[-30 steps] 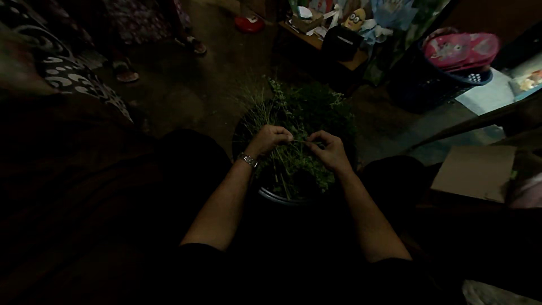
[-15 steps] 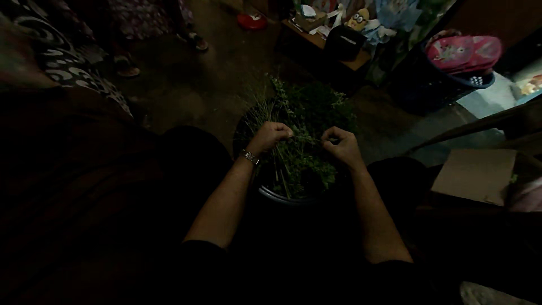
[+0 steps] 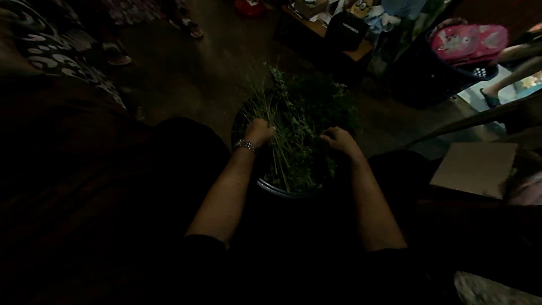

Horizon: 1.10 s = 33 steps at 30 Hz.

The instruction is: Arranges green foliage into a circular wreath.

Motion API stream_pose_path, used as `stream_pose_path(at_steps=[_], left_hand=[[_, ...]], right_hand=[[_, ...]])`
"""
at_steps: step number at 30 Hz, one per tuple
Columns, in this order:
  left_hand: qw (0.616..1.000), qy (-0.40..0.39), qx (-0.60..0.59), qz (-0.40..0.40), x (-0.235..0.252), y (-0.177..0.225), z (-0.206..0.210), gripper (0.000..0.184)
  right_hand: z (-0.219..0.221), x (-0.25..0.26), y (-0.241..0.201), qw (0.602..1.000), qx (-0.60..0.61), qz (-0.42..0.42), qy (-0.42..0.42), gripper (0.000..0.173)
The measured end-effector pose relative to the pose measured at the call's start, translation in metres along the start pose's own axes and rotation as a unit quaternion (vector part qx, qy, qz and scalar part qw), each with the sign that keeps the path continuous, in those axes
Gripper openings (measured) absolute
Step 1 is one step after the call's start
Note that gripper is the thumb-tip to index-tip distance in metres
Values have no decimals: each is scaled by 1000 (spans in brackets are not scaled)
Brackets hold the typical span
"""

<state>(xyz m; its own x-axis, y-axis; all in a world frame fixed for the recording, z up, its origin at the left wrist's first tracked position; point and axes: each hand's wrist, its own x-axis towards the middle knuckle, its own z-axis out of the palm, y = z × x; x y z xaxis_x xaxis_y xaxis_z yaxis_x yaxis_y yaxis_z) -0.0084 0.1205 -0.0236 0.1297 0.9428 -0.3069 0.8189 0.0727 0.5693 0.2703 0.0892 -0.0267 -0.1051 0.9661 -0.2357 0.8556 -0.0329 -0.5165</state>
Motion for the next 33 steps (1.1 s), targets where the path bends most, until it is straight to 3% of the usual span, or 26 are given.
stream_pose_path(at_steps=[3, 9, 17, 24, 33], left_hand=[[1000, 6, 11, 24, -4, 4, -1, 48], [997, -39, -7, 65, -11, 6, 3, 37], [989, -126, 26, 72, -8, 3, 28, 36], [988, -123, 36, 88, -6, 5, 32, 36], [991, -68, 6, 113, -5, 15, 37, 40]], right_hand=[[19, 29, 5, 999, -15, 46, -25, 37], [76, 63, 6, 987, 11, 155, -47, 42], [117, 77, 4, 984, 35, 176, -14, 41], [96, 69, -3, 950, 276, 116, 93, 32], [43, 41, -23, 890, 423, 86, 145, 26]])
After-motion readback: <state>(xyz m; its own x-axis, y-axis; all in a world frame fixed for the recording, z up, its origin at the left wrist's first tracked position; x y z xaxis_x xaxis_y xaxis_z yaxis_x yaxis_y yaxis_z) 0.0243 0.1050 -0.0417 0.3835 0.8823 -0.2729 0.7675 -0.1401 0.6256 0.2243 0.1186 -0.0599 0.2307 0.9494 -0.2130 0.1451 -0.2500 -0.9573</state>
